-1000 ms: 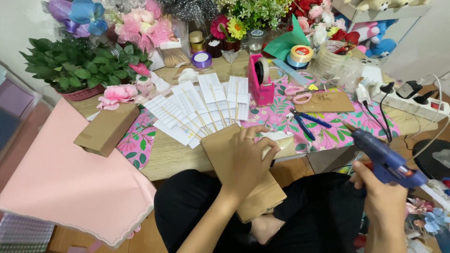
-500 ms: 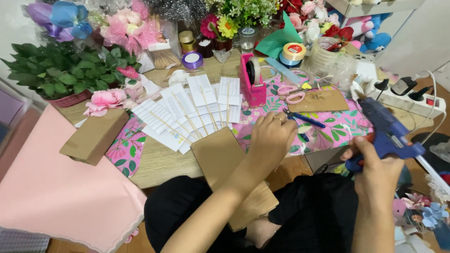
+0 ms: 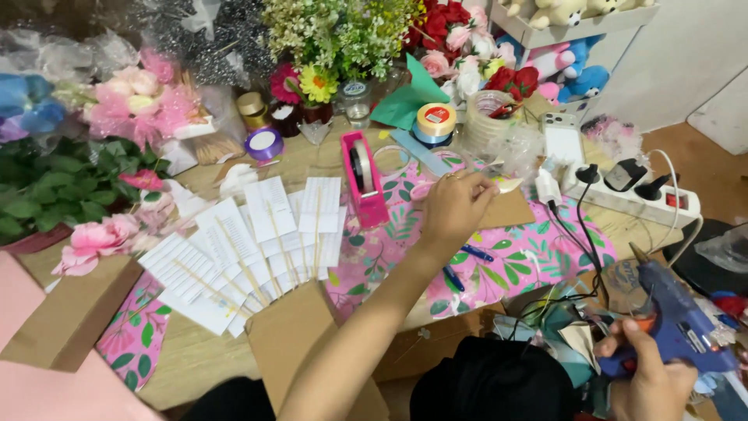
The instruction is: The person assembles a paper fan by inserting printed paper strips attached to wooden sticks into a cardboard base. They use a hot glue gun to secure the sticks to the base and then arrange the fan.
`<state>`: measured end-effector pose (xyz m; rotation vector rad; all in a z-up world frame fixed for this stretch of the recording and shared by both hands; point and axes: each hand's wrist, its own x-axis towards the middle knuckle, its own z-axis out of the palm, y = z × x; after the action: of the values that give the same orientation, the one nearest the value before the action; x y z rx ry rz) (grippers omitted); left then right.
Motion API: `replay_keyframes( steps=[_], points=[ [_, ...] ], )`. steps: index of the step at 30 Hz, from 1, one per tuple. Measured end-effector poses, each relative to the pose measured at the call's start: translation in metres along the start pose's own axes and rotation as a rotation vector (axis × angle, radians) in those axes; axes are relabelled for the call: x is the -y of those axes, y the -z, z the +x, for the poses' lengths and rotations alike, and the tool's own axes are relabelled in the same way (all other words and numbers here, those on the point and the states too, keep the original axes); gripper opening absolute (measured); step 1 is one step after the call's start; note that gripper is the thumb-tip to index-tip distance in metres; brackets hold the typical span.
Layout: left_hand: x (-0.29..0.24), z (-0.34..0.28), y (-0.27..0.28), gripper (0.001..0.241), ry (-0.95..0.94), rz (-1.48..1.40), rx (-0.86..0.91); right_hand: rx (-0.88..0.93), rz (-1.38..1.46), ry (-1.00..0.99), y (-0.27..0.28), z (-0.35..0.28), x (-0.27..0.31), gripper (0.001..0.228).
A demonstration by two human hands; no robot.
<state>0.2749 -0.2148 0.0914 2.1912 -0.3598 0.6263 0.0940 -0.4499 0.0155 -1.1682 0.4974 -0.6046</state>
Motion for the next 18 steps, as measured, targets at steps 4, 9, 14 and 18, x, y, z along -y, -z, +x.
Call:
replay_keyframes(
  steps=[4,9,14,18],
  points=[
    [0.049,0.003,-0.045,0.017,-0.001,0.045,0.032,-0.068,-0.003,0.025,0.011,0.016,-0.022,0.021],
    [0.11,-0.015,-0.099,0.009,-0.219,0.603,-0.041,-0.118,-0.131,-0.01,-0.004,0.007,-0.019,0.024],
    [0.089,-0.013,-0.084,0.015,-0.201,0.637,0.072,-0.05,-0.573,-0.045,0.034,0.032,-0.049,0.034],
    [0.098,-0.014,-0.092,0.037,-0.313,0.625,0.14,-0.232,-0.168,-0.164,-0.028,-0.001,-0.018,0.042]
  ],
)
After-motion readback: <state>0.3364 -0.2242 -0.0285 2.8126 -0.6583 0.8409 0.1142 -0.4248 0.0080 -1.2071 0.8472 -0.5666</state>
